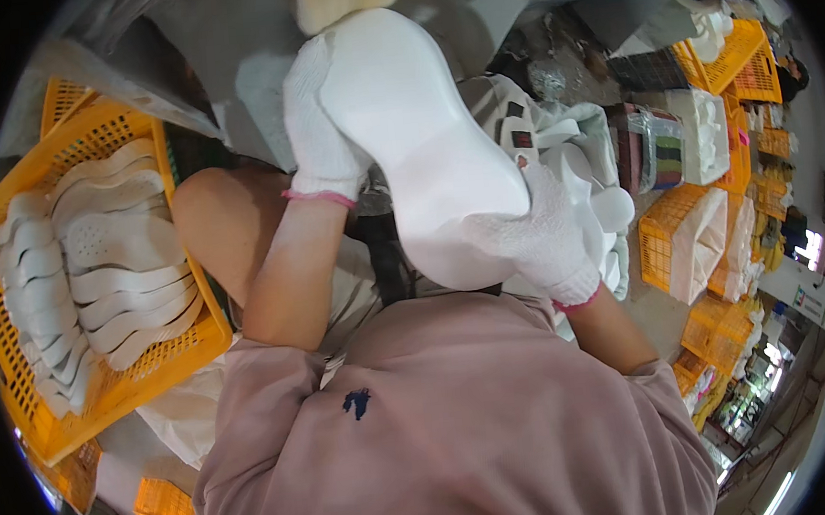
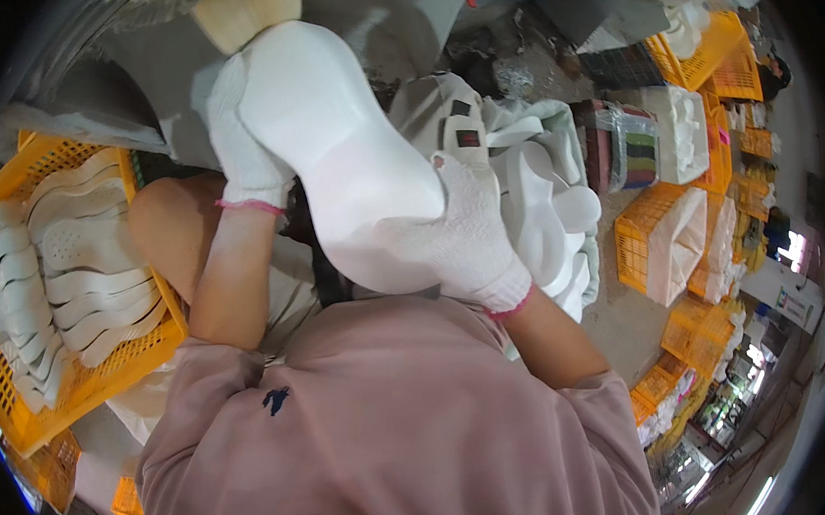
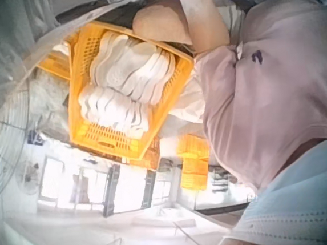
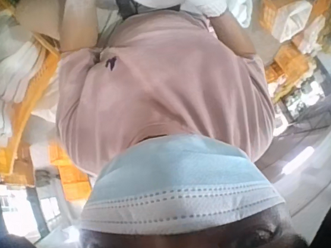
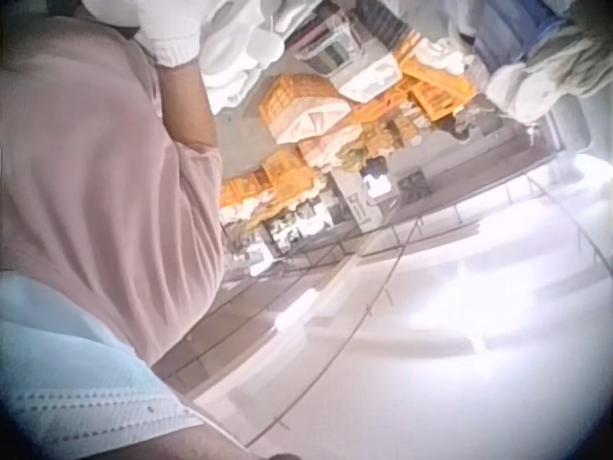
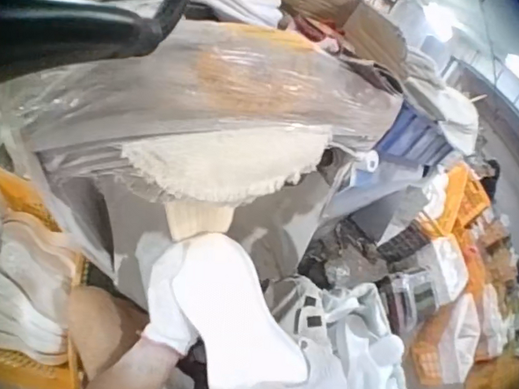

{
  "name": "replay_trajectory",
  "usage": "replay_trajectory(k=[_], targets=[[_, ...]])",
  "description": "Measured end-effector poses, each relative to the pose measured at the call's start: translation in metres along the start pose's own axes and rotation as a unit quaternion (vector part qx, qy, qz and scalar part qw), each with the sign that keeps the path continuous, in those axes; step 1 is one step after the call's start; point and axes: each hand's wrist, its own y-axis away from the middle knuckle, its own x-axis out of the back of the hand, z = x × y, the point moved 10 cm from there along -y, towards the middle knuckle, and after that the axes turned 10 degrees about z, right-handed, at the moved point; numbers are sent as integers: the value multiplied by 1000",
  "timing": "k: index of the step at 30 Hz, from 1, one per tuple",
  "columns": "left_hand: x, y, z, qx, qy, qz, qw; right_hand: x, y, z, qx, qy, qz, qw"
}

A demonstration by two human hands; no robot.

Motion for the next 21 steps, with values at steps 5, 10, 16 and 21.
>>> replay_trajectory(k=[5, 10, 16, 21], targets=[[10, 11, -18, 114, 91, 61, 987, 1, -16, -17, 56, -37, -34, 997], [27, -23, -32, 113, 22, 126, 985, -14, -62, -72, 111, -12, -23, 994], [53, -48, 3, 8, -139, 147, 979, -48, -62, -175, 474, 133, 8, 870], [51, -60, -22, -10, -344, 18, 939, -42, -103, -92, 40, -119, -31, 992]])
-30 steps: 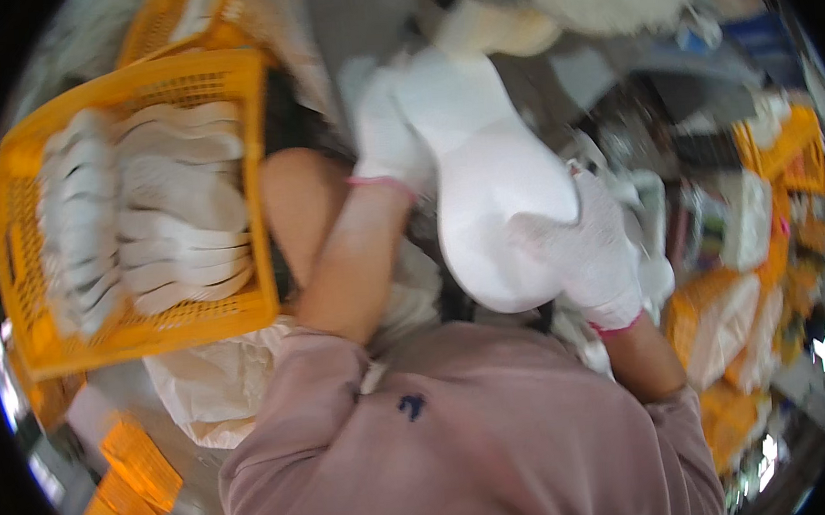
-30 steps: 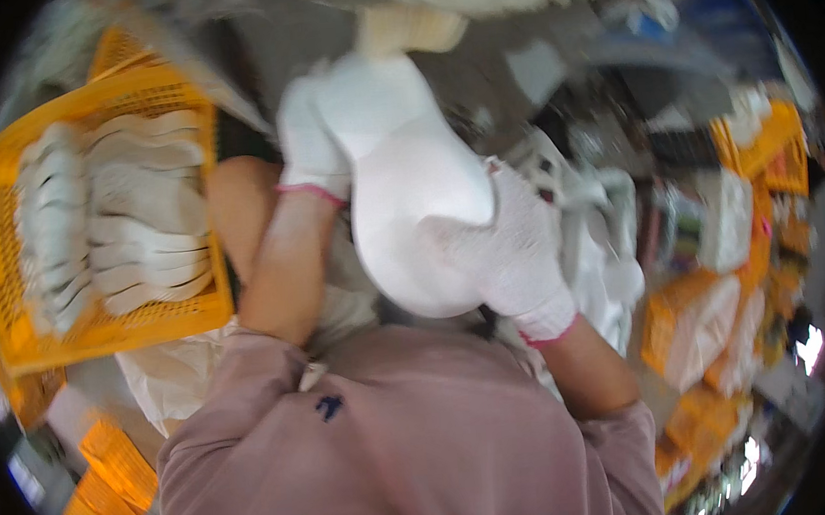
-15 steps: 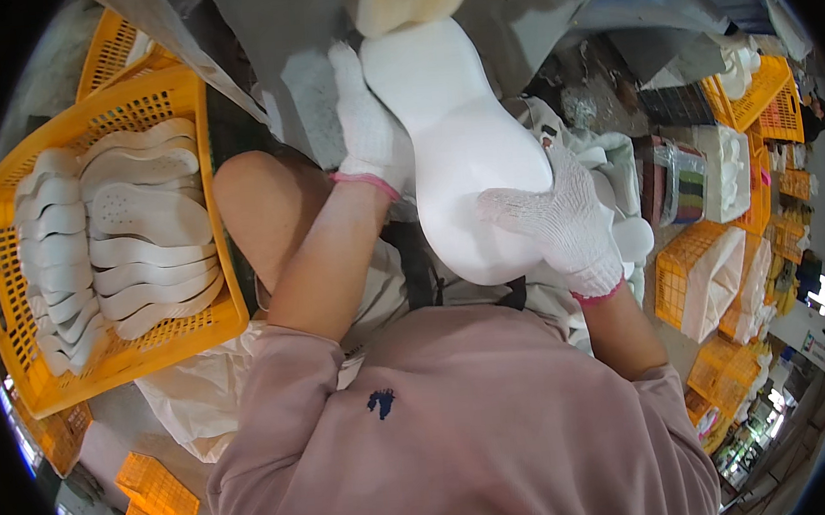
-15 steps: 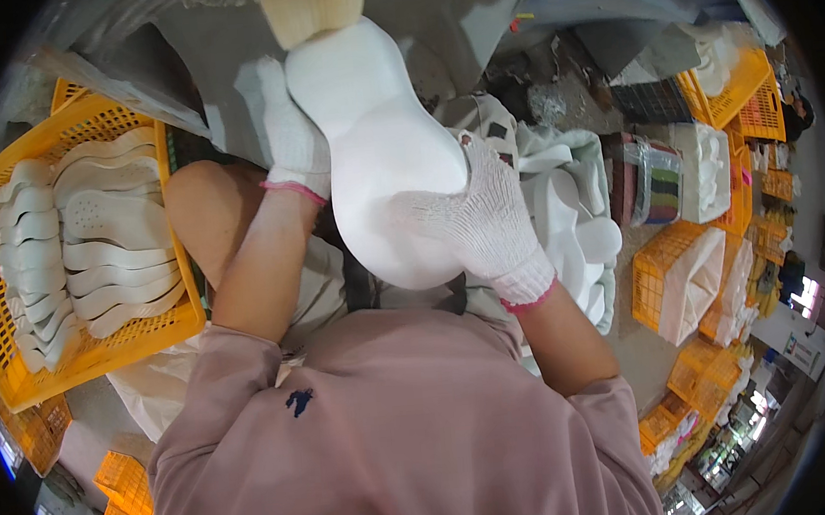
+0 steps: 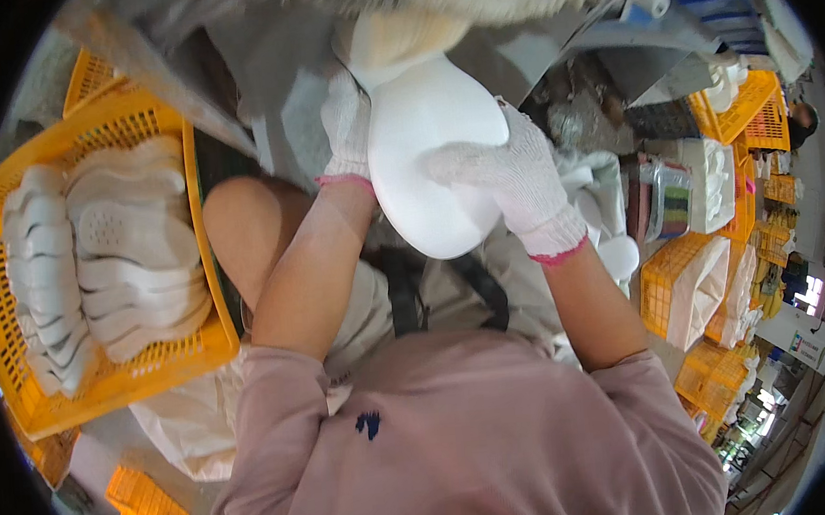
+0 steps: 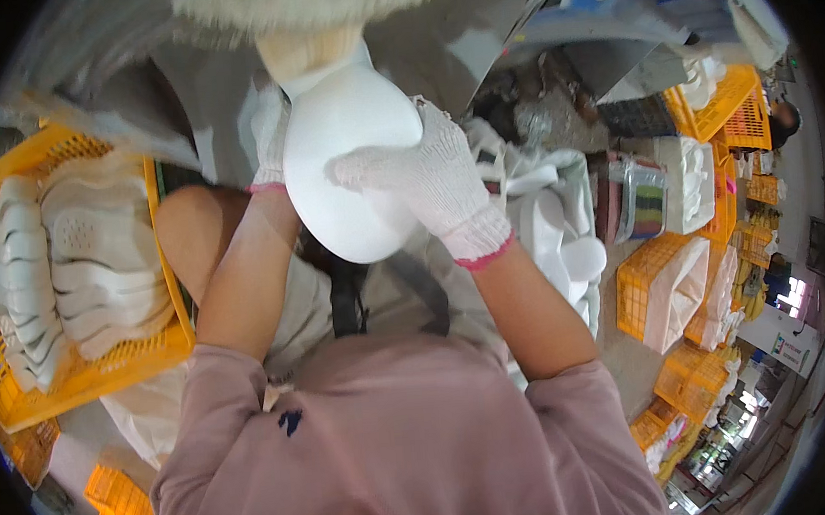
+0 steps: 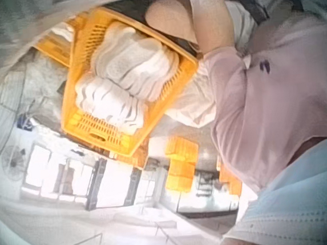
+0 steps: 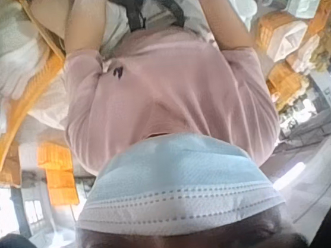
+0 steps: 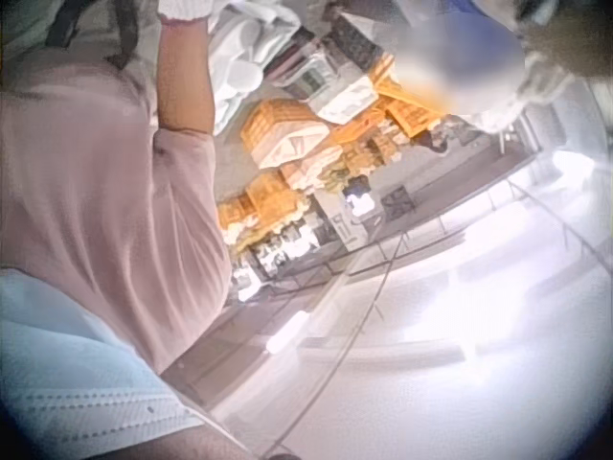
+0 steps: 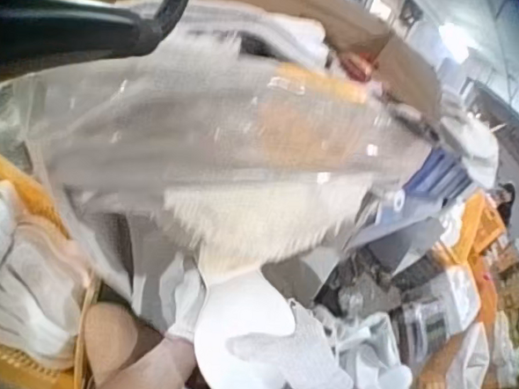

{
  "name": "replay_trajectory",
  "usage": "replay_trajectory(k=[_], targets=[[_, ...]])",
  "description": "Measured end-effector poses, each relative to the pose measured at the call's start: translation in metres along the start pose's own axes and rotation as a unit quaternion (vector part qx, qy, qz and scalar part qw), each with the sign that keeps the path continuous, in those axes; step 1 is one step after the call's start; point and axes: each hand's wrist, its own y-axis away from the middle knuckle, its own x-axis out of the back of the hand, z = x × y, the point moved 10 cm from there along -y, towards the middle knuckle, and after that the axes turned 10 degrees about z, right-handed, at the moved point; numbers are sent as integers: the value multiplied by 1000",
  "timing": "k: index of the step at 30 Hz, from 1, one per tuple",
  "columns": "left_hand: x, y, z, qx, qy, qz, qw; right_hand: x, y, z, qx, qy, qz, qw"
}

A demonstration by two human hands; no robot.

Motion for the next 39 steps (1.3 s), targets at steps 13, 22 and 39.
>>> replay_trajectory(k=[13, 22, 39], targets=[[-59, 85, 14, 128, 194, -99, 967, 27, 111, 157, -314, -599, -126, 725], [-109, 121, 6, 140, 54, -290, 945, 15, 178, 133, -358, -734, -319, 480], [-69, 75, -113, 148, -380, -263, 874, 431, 454, 407, -124, -253, 711, 644]])
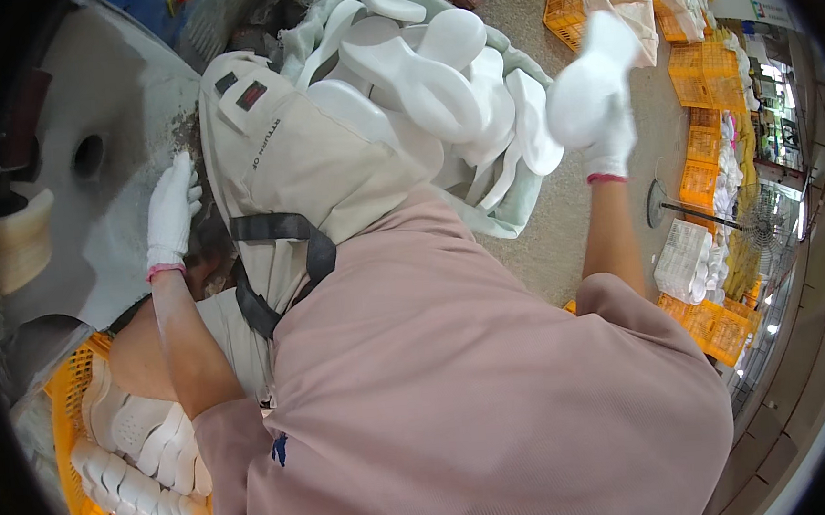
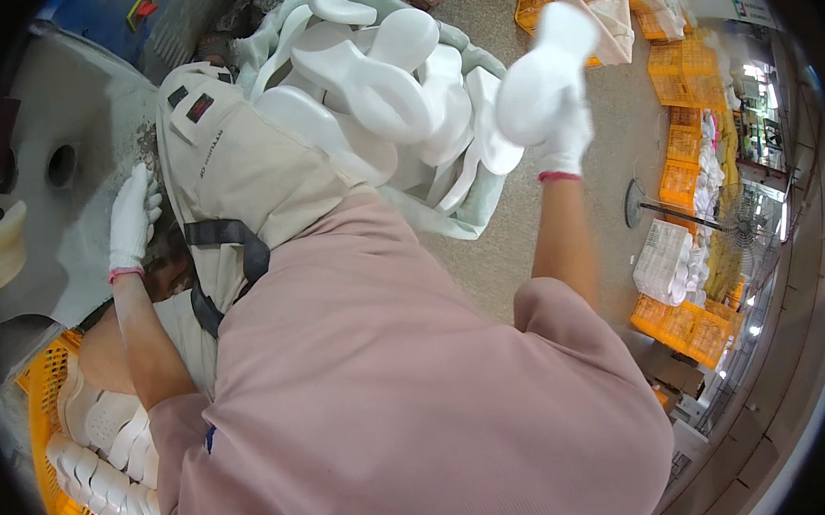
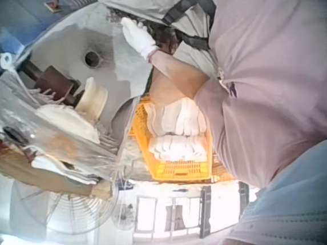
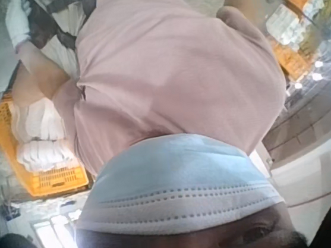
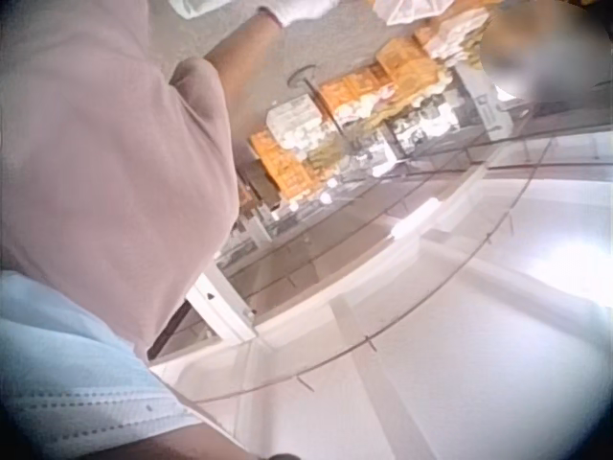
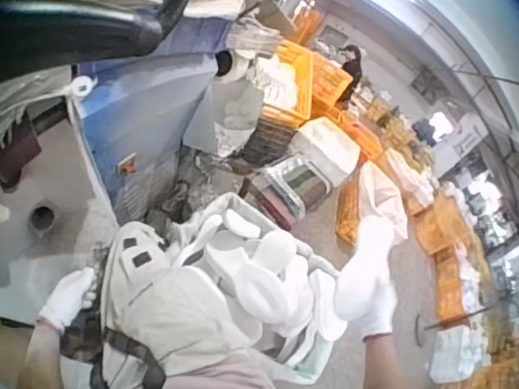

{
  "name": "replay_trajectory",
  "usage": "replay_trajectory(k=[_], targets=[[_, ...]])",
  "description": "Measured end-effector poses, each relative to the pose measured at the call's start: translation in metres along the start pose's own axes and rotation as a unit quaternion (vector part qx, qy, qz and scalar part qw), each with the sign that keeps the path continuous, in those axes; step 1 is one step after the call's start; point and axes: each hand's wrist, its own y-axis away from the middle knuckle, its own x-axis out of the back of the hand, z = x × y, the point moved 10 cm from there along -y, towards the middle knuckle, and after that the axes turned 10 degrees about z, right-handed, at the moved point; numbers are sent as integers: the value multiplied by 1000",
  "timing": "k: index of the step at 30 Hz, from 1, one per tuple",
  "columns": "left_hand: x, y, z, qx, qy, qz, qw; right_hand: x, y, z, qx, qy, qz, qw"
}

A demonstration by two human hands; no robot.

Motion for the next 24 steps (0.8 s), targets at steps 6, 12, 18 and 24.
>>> replay_trajectory(k=[6, 12, 18, 24], targets=[[1, 6, -14, 14, -102, 7, 995, -24, 52, 123, 98, 667, -198, 711], [19, 26, 21, -192, -234, 55, 952, -190, 106, -29, 317, 516, -252, 755], [24, 49, 25, -185, -247, 35, 951, -395, 303, -157, 477, 94, -452, 748], [53, 49, 27, -100, -179, 101, 973, -516, 400, -406, 727, -132, -283, 612]])
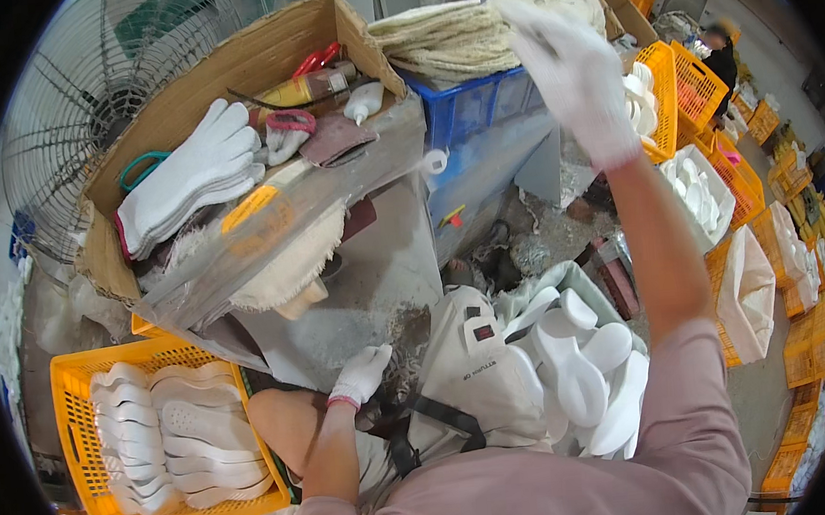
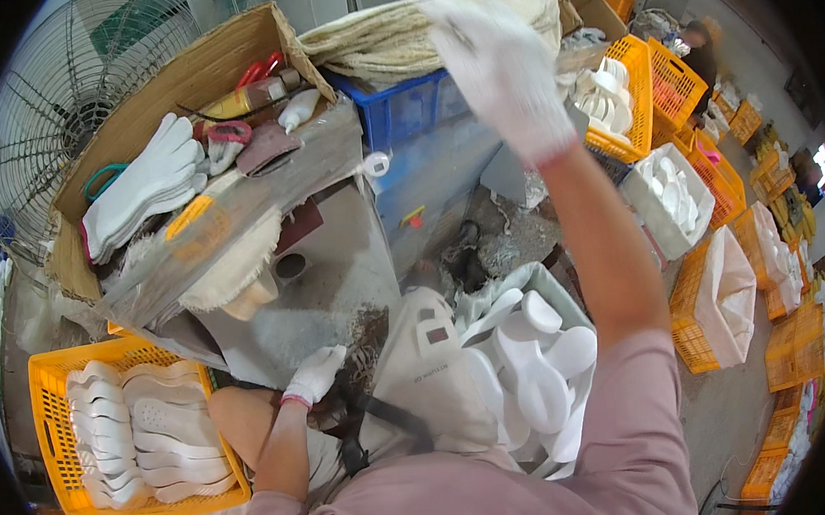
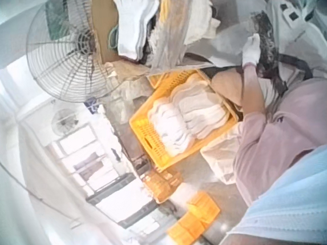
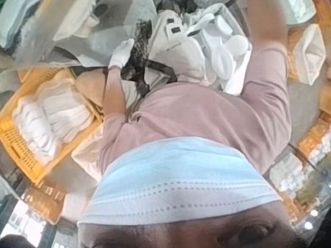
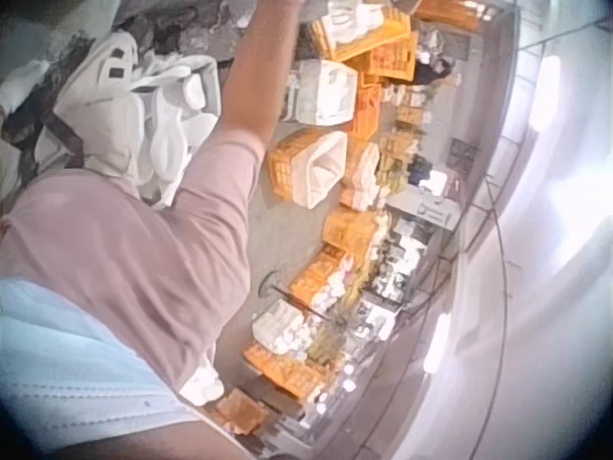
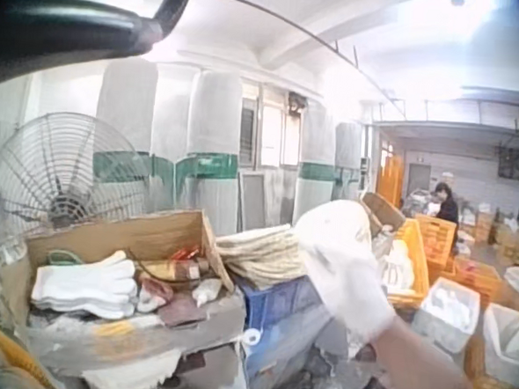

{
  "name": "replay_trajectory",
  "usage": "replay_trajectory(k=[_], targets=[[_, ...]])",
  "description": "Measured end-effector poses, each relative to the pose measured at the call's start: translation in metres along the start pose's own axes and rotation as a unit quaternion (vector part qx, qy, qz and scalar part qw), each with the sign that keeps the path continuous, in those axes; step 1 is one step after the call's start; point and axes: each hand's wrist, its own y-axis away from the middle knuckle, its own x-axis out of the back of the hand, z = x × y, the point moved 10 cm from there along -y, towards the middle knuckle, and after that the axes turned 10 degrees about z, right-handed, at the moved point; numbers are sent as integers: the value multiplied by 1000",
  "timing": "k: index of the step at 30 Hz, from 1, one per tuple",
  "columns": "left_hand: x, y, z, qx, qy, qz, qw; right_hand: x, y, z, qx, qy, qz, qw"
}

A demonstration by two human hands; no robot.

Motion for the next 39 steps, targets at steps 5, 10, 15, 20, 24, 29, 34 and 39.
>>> replay_trajectory(k=[5, 10, 15, 20, 24, 29, 34, 39], targets=[[2, -9, -2, 31, 40, -3, 999, -135, -64, 13, 63, -133, -211, 966], [12, -10, 5, 20, 115, 13, 993, -216, -60, 53, 9, 84, -389, 917], [21, -14, 11, -5, 129, 33, 991, -127, -96, 69, -113, -70, -155, 979], [-4, -28, 18, -39, 138, 2, 990, -107, -41, 35, -49, -91, -248, 963], [-22, -30, 13, -67, 44, -10, 997, -166, -38, 24, 28, 31, -250, 967], [-7, -32, -21, 20, 150, 33, 988, -185, -69, 39, 151, 208, -262, 930], [13, -35, -17, -33, 125, 76, 989, -21, -33, -3, 242, 236, -94, 936], [-41, -34, 7, 28, 268, -102, 958, 155, 208, -70, -8, 52, -262, 964]])
